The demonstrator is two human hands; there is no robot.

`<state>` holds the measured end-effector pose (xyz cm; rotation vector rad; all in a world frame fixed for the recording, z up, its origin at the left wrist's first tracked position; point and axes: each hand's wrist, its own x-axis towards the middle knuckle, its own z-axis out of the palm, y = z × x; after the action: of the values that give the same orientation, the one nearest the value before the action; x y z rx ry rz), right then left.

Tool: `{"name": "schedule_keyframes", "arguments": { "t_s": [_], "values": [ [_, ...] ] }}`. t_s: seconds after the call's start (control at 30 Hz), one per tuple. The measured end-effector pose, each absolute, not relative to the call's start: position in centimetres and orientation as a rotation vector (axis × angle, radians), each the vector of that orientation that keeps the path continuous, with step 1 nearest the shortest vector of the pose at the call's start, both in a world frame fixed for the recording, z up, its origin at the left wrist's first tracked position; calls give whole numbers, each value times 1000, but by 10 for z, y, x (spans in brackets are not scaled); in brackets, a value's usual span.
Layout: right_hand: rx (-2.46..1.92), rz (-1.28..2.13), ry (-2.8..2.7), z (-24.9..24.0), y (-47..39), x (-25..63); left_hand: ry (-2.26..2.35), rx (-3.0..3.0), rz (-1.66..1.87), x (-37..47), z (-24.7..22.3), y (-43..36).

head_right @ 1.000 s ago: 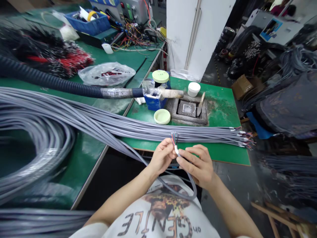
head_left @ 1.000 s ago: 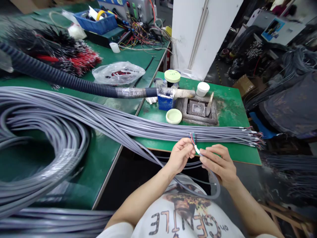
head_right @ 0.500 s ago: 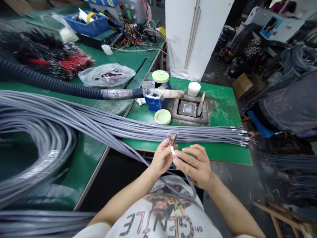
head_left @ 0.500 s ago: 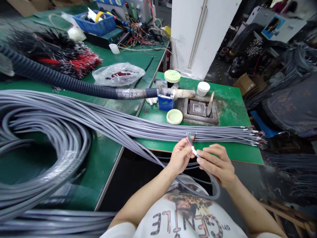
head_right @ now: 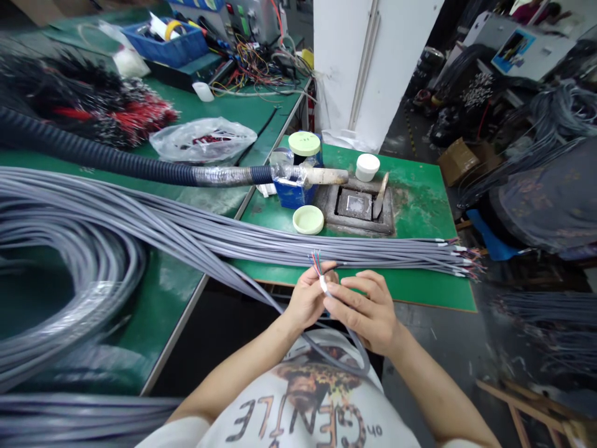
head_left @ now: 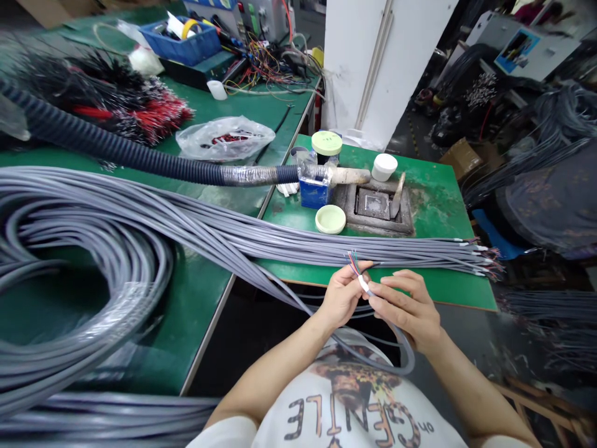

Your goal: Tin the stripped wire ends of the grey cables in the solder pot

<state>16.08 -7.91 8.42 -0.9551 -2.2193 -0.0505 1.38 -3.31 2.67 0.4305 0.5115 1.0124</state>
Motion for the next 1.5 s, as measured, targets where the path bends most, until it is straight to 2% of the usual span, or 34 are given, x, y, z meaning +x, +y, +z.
{"name": "schedule_keyframes", "arguments": {
  "t_s": [0.37,0.53,0.77,0.93,1.17,1.5],
  "values": [
    [-1102,-97,-2096,66,-60,160,567,497,985,9,30,-24],
    [-1117,136,-1928,76,-30,156,672,601,1014,3,29,-13],
    [-1270,493,-1437,75,39,156,819,1269,1107,-11,39,-12],
    [-1263,589,-1310,59,78,155,594,1697,1239,-19,51,-21],
    [-1310,628,-1388,58,104,144,392,1709,1224,-15,45,-24],
    [-1317,739,-1326,54,117,144,427,1715,1196,-19,46,-20]
  ]
}}
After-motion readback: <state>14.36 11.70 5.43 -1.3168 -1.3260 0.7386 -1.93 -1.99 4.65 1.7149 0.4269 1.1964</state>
